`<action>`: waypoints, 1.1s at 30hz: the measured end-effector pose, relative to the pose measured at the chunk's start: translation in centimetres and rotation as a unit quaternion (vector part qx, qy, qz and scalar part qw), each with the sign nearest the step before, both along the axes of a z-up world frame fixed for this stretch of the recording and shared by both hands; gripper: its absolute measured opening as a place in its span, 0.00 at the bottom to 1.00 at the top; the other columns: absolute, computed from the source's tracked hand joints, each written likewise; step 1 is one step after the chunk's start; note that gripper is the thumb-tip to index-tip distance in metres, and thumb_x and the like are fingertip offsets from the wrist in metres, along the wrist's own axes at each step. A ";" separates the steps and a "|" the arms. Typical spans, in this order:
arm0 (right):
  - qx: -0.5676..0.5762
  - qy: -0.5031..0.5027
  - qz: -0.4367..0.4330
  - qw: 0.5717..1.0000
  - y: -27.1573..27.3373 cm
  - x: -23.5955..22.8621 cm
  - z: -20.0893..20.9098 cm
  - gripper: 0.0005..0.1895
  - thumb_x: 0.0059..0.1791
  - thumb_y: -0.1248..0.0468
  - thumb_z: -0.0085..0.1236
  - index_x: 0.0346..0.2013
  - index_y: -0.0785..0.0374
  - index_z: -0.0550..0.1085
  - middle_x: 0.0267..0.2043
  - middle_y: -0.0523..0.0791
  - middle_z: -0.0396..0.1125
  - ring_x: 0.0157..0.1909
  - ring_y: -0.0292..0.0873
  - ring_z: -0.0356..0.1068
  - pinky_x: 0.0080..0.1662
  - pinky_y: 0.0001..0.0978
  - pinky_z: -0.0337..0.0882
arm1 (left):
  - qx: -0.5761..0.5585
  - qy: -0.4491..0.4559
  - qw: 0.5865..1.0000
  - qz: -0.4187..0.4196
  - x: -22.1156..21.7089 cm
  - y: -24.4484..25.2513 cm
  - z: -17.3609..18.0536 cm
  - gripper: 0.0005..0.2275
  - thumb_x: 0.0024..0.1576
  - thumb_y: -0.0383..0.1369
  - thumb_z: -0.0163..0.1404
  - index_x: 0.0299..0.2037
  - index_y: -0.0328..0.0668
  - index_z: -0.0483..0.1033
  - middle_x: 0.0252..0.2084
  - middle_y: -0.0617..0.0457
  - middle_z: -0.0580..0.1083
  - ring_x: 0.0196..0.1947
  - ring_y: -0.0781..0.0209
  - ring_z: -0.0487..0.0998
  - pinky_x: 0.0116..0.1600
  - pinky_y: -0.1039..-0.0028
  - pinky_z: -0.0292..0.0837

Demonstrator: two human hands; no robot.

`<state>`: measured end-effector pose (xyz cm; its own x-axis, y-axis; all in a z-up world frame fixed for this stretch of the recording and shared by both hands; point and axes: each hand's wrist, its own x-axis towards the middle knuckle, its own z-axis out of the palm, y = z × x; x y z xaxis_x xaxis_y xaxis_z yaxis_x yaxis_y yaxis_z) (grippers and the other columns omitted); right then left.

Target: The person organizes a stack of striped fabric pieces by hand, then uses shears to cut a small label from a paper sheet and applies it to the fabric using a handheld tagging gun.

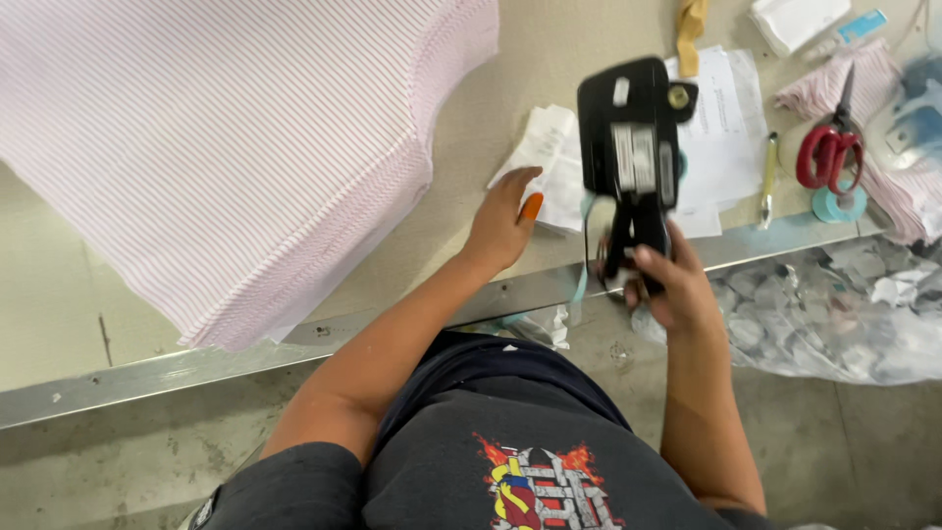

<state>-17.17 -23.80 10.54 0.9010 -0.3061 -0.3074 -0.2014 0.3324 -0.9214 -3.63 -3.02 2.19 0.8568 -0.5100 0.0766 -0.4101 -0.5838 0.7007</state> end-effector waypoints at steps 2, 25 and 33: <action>0.237 -0.099 0.102 0.961 1.0 -2.4 0.7 0.18 0.45 0.67 0.66 0.46 0.68 0.70 0.27 0.56 0.68 0.16 0.53 0.74 0.11 0.34 0.74 | -0.409 0.482 0.762 0.144 0.3 -0.3 -2.0 0.26 0.66 0.54 0.42 0.68 0.49 0.64 0.54 0.38 0.71 0.41 0.44 0.80 0.39 0.62 0.83; -0.128 -0.309 0.284 0.899 22.4 11.6 13.5 0.32 0.58 0.42 0.34 0.33 0.67 0.72 0.24 0.43 0.56 0.27 0.36 0.52 0.35 0.27 0.59 | -0.308 -0.195 0.916 0.170 -5.1 21.5 28.2 0.22 0.61 0.49 0.48 0.53 0.37 0.77 0.45 0.50 0.71 0.44 0.55 0.74 0.51 0.67 0.77; 0.025 -0.230 0.318 0.919 30.9 12.5 12.8 0.29 0.60 0.45 0.35 0.28 0.62 0.73 0.21 0.39 0.55 0.23 0.34 0.54 0.29 0.24 0.62 | -0.204 -0.353 0.882 0.236 -4.2 26.7 25.7 0.20 0.61 0.47 0.49 0.51 0.37 0.78 0.43 0.47 0.73 0.40 0.51 0.77 0.44 0.66 0.79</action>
